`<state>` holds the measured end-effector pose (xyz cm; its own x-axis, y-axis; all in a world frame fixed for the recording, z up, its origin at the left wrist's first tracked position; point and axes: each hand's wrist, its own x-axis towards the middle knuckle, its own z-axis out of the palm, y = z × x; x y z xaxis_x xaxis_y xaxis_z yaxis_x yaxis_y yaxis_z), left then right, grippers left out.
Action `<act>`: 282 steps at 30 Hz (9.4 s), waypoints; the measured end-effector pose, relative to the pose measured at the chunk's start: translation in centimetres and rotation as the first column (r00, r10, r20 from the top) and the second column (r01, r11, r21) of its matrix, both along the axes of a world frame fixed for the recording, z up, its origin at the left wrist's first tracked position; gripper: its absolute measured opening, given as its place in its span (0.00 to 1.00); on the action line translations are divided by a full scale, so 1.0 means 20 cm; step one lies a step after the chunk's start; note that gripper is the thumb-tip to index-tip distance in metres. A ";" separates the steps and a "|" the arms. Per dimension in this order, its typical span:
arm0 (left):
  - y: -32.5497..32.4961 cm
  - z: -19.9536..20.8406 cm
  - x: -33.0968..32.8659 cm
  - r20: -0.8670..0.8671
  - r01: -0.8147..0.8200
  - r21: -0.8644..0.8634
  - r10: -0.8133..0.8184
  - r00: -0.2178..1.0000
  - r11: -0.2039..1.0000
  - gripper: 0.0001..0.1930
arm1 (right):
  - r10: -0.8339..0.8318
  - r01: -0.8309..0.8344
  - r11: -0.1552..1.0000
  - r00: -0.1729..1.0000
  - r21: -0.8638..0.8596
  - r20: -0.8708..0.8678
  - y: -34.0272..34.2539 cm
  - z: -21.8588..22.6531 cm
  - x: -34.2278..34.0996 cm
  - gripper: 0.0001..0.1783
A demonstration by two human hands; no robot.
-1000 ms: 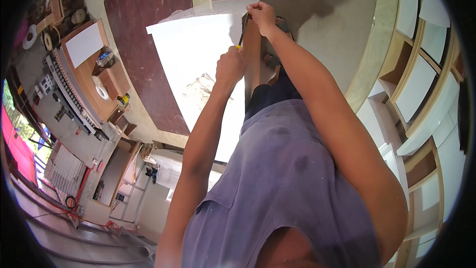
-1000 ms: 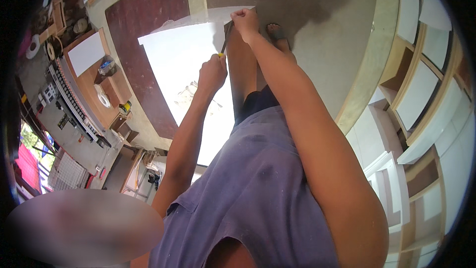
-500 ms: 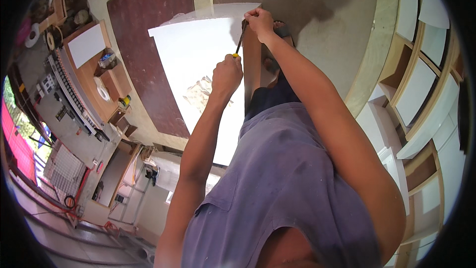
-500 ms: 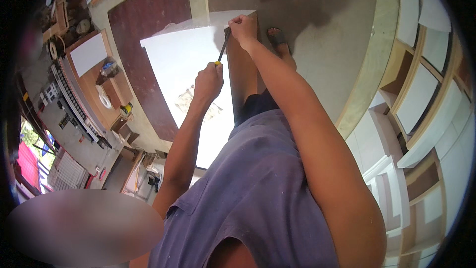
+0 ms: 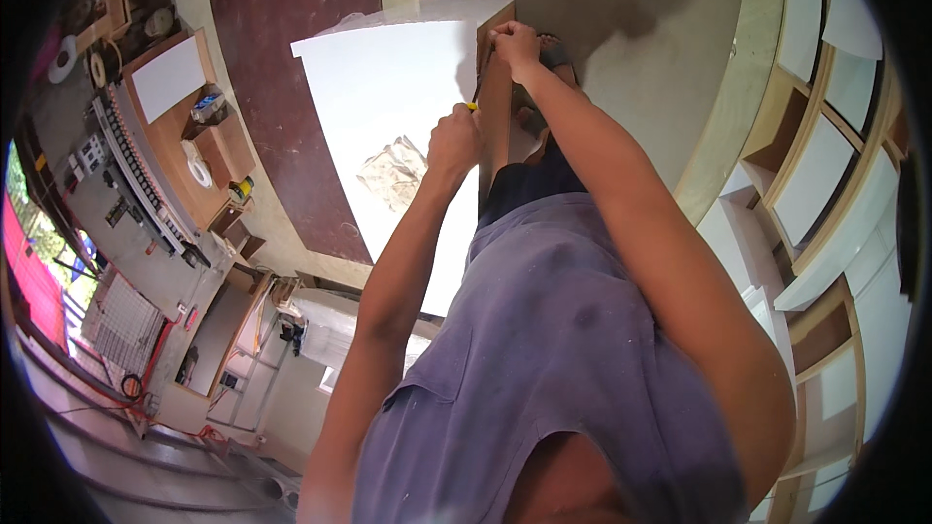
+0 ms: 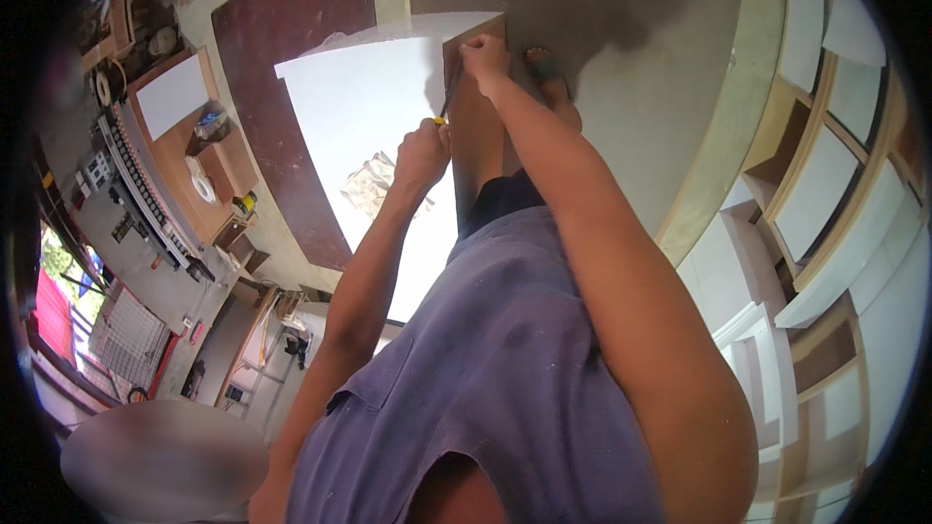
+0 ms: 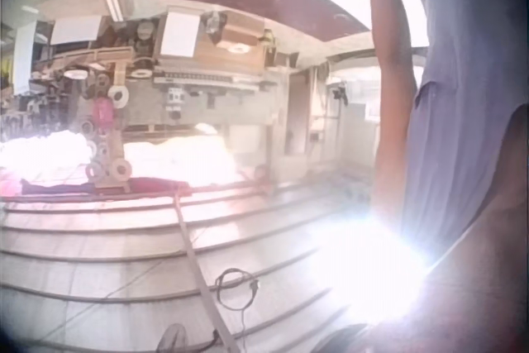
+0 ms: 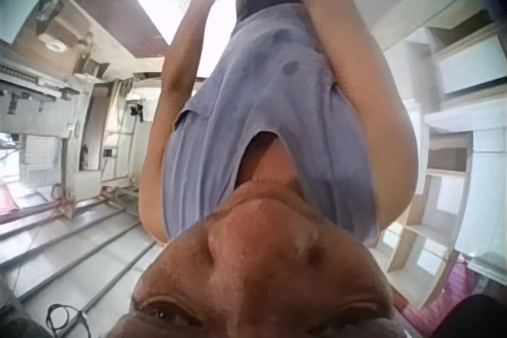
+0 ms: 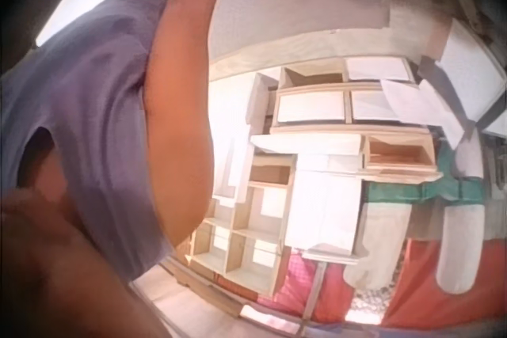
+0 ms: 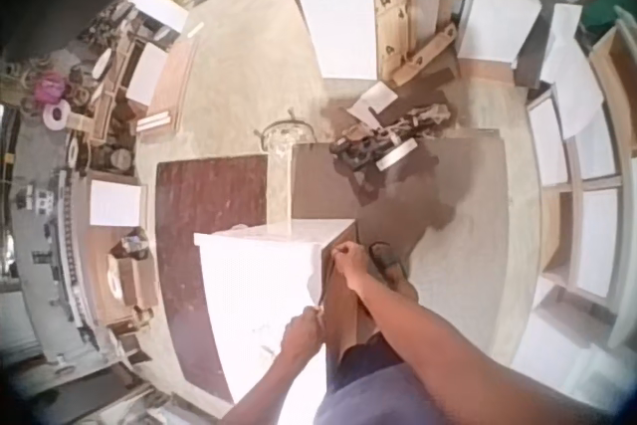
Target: The person uses a utility knife to trim the edges of a white rectangular board. They repeatedly reposition the board and scrape along its edges to remove excess material.
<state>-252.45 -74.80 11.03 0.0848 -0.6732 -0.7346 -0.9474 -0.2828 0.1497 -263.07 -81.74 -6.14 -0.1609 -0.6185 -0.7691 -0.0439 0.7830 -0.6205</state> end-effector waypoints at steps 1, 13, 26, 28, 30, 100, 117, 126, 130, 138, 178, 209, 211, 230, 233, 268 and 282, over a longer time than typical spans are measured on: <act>0.01 0.04 0.02 -0.020 -0.023 0.016 0.024 1.000 1.000 0.19 | 0.014 -0.015 0.998 1.000 -0.064 -0.019 0.01 0.01 0.01 0.10; 0.17 0.10 0.09 -0.058 -0.090 0.061 0.094 0.994 0.994 0.18 | 0.035 -0.039 0.996 0.998 -0.079 -0.048 0.18 0.03 0.05 0.06; 0.36 0.04 0.05 0.000 -0.028 0.055 0.028 1.000 0.998 0.19 | -0.044 0.043 0.999 0.999 0.033 0.014 0.35 0.08 0.06 0.07; 0.36 0.12 0.07 0.011 -0.073 0.060 0.073 0.997 0.995 0.18 | -0.021 0.021 1.000 1.000 -0.012 0.023 0.34 0.09 0.05 0.07; 0.35 0.22 0.10 -0.027 -0.071 0.044 0.072 0.997 0.997 0.18 | 0.046 -0.049 0.989 0.999 -0.138 -0.025 0.38 0.07 0.06 0.07; -0.63 -0.24 -0.18 -0.907 -0.895 0.090 0.408 0.108 0.437 0.12 | -0.070 0.119 0.877 0.990 -0.466 0.121 0.52 0.01 0.04 0.05; -0.73 -0.22 -0.22 -0.933 -0.853 0.083 0.341 0.115 0.516 0.13 | -0.058 0.118 0.863 0.989 -0.490 0.135 0.40 -0.04 0.02 0.12; -0.73 -0.17 -0.17 -0.933 -0.889 0.100 0.352 0.072 0.447 0.09 | -0.013 0.081 0.906 0.986 -0.414 0.164 0.35 0.07 -0.04 0.09; -0.66 -0.12 -0.11 -0.974 -0.820 0.108 0.227 0.027 0.562 0.09 | 0.000 0.036 0.859 0.998 -0.510 0.070 0.36 0.03 -0.02 0.06; -0.67 -0.14 -0.08 -0.990 -0.803 0.127 0.119 -0.071 0.582 0.09 | -0.176 0.312 0.859 0.925 -0.406 0.337 0.33 -0.01 0.06 0.08; -0.65 -0.26 -0.23 -0.945 -0.875 -0.038 0.267 0.189 0.483 0.10 | 0.064 -0.040 0.890 0.997 -0.455 0.039 0.32 -0.16 -0.03 0.08; -0.16 0.24 0.04 -0.218 -0.161 0.088 0.177 0.960 0.983 0.17 | -0.101 0.116 0.930 0.993 -0.349 0.062 -0.02 -0.15 -0.03 0.11; 0.09 0.03 0.19 -0.218 0.020 -0.022 -0.024 0.976 1.000 0.18 | -0.142 0.172 0.964 0.978 -0.201 0.153 0.21 -0.07 0.06 0.10; -0.17 0.21 -0.05 0.000 0.222 -0.097 -0.223 0.975 0.970 0.15 | -0.255 0.260 0.966 0.953 -0.009 0.163 0.10 -0.22 0.07 0.10; -0.11 0.20 -0.03 -0.031 0.132 -0.217 -0.142 0.989 0.967 0.15 | -0.187 0.200 0.971 0.976 -0.130 0.108 -0.01 -0.10 0.06 0.10; 0.74 0.16 0.18 -0.101 -0.110 0.001 0.109 0.989 0.994 0.19 | -0.066 0.069 0.996 0.995 -0.047 0.073 0.70 0.19 0.15 0.07; 1.00 0.13 0.23 -0.061 -0.113 0.053 0.117 0.991 0.992 0.17 | -0.046 0.041 0.988 0.998 -0.150 -0.032 1.00 0.05 0.23 0.07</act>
<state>-247.82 -54.87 13.65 0.1113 -0.6245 -0.7731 -0.8971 -0.3978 0.1922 -258.55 -61.83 -5.18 -0.2153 -0.7181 -0.6618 -0.0355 0.6830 -0.7295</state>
